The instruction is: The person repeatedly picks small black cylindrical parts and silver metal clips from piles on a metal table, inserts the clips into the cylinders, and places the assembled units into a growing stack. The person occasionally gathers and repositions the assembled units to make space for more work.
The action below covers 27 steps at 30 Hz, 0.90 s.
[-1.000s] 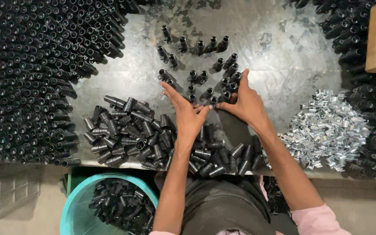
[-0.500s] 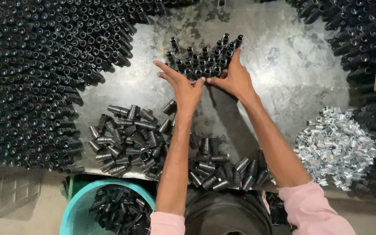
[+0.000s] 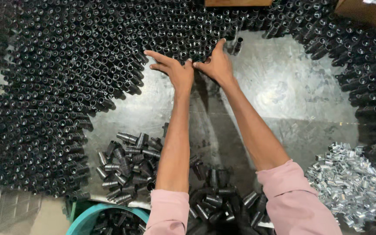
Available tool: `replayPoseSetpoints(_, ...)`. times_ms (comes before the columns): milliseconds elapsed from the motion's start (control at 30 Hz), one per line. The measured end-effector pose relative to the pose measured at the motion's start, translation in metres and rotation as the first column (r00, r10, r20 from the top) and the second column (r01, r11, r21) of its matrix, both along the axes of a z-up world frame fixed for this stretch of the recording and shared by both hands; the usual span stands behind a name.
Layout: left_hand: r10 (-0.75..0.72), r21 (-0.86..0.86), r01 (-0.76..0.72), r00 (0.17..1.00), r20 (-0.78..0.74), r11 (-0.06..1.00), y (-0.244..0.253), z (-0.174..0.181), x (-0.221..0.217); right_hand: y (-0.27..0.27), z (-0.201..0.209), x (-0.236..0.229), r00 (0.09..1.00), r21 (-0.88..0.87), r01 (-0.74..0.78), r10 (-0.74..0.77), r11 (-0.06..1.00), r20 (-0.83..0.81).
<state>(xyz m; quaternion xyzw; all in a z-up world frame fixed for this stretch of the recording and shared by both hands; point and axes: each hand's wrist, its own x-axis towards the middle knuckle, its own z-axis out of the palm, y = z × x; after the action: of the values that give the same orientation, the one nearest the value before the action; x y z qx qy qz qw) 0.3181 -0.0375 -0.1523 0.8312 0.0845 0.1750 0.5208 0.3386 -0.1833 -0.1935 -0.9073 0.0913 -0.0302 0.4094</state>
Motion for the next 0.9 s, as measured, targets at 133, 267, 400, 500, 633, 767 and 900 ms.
replayPoseSetpoints(133, 0.081, -0.011, -0.082, 0.995, -0.057, 0.997, -0.005, 0.003, 0.026, 0.017, -0.01, 0.027, 0.994, -0.098, 0.098, -0.093, 0.99, 0.055)
replayPoseSetpoints(267, 0.045, -0.073, -0.054, 0.992, -0.122, 0.996, 0.002, 0.011, 0.019, 0.016, -0.009, 0.022, 0.998, -0.044, 0.061, -0.061, 0.997, 0.019)
replayPoseSetpoints(400, -0.237, 0.049, 0.257, 0.939, -0.25, 0.965, 0.045, 0.036, -0.016, -0.014, 0.031, -0.021, 0.913, -0.02, -0.331, 0.315, 0.943, -0.258)
replayPoseSetpoints(500, -0.4, 0.352, 0.541, 0.825, -0.4, 0.764, 0.089, 0.056, -0.075, -0.063, 0.078, -0.128, 0.786, -0.121, -0.617, 0.614, 0.777, -0.07)
replayPoseSetpoints(633, -0.266, 0.588, 0.526, 0.84, -0.473, 0.615, 0.114, 0.065, -0.153, -0.13, 0.135, -0.309, 0.877, -0.435, -0.452, 0.301, 0.779, -0.374)
replayPoseSetpoints(767, -0.277, 0.607, 0.474, 0.877, -0.394, 0.638, 0.11, 0.062, -0.177, -0.136, 0.143, -0.398, 0.854, -0.397, -0.376, 0.148, 0.837, -0.499)
replayPoseSetpoints(900, -0.342, 0.377, 0.457, 0.878, -0.335, 0.805, 0.1, 0.068, -0.189, -0.132, 0.137, -0.416, 0.893, -0.388, -0.265, 0.072, 0.883, -0.445)
